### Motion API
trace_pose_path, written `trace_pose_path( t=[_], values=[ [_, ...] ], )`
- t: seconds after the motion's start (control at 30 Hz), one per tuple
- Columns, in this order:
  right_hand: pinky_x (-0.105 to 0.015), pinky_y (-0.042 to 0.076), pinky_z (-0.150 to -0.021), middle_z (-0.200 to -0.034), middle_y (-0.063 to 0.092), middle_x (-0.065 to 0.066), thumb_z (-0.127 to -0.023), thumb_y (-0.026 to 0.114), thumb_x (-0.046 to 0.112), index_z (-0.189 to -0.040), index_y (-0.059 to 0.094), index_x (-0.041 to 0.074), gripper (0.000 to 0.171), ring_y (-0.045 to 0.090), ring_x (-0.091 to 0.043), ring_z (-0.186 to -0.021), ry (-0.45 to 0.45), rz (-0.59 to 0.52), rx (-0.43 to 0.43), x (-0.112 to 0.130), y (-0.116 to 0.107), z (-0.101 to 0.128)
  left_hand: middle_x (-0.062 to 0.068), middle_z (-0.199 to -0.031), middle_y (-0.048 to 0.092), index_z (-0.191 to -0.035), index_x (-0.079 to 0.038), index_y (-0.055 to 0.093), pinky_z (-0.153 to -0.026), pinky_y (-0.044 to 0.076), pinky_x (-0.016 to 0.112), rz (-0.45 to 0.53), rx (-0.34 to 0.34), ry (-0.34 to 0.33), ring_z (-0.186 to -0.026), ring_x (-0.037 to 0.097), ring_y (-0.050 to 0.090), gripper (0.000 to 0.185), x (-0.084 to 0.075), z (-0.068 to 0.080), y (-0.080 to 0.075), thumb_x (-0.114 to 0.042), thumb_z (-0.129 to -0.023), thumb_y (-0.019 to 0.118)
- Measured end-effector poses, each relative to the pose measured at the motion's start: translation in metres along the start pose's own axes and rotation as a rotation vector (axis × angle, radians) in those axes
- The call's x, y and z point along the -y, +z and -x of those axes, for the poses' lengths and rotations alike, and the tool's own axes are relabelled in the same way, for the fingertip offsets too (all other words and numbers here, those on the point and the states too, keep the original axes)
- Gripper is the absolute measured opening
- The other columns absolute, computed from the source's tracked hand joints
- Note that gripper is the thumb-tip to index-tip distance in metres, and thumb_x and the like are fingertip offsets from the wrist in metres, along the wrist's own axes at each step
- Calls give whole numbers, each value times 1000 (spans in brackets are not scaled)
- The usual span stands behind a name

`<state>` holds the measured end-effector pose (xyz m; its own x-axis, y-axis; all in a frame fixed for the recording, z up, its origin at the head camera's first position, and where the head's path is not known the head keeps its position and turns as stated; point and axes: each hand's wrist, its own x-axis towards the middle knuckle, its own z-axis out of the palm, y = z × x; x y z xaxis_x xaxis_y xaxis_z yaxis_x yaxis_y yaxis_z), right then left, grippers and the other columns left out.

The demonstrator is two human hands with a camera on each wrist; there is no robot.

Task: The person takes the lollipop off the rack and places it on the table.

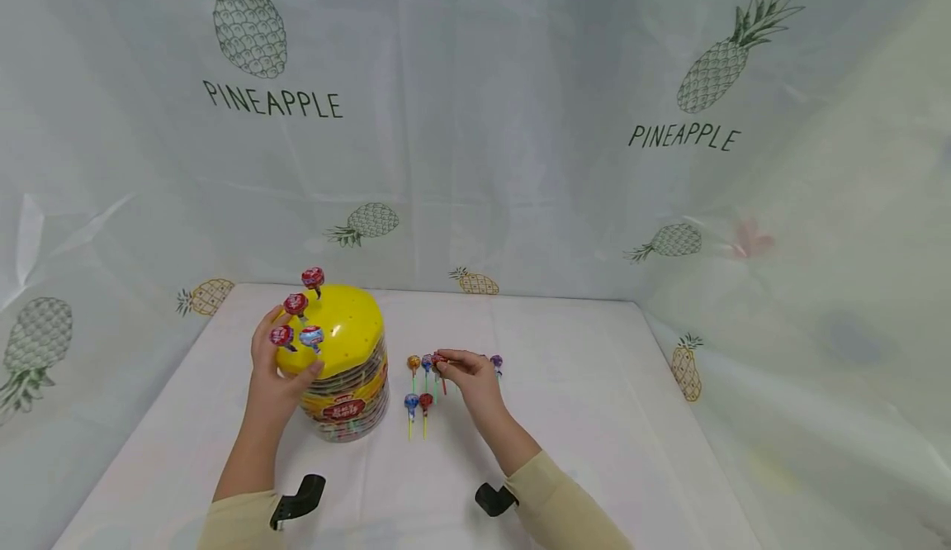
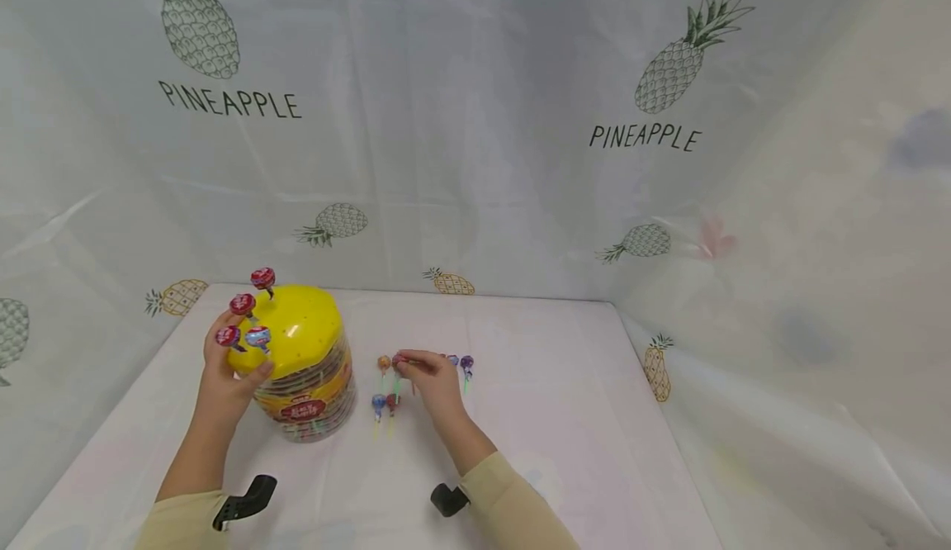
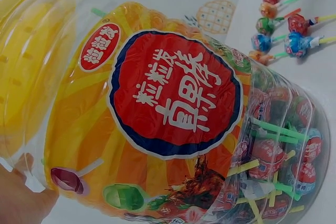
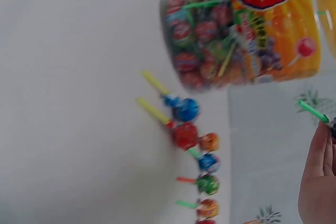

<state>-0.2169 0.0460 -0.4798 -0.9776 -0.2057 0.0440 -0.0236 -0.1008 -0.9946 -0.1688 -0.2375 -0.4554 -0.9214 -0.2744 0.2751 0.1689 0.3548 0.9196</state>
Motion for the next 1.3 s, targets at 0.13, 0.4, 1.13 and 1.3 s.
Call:
trace_pose_path(
  t=[0.13, 0.4, 1.13, 1.3],
  values=[
    [-32, 56, -82, -111, 66, -22, -87, 67, -5, -116, 64, -13, 30, 70, -19, -88, 40, 36, 5, -26, -10, -6, -9, -159, 5, -154, -26, 27, -113, 28, 50, -5, -4, -9, -140, 29, 23, 81, 0, 0, 0, -18, -88, 73],
    [-30, 56, -76, -108, 68, -10, -81, 76, -3, -110, 71, -3, 30, 70, -19, -84, 131, 183, -38, -82, -25, -17, -9, -159, 4, -154, -26, 27, -111, 28, 54, 0, -7, -18, -140, 29, 24, 81, 0, 1, 1, -19, -88, 73],
    [-24, 46, -54, -86, 65, 0, -77, 81, 5, -100, 75, 5, 24, 53, -13, -67, 149, 454, -41, -117, -26, -20, -9, -159, 7, -153, -24, 29, -113, 29, 45, -6, -16, 16, -141, 26, 23, 80, 2, 0, 1, -17, -86, 74],
    [-25, 46, -55, -86, 64, 0, -77, 82, 7, -100, 75, 6, 23, 53, -14, -69, 147, 496, -59, -120, -24, -20, -11, -158, 8, -152, -24, 31, -112, 31, 38, -10, -19, 23, -140, 24, 24, 79, 3, 0, 1, -16, -87, 74]
  ],
)
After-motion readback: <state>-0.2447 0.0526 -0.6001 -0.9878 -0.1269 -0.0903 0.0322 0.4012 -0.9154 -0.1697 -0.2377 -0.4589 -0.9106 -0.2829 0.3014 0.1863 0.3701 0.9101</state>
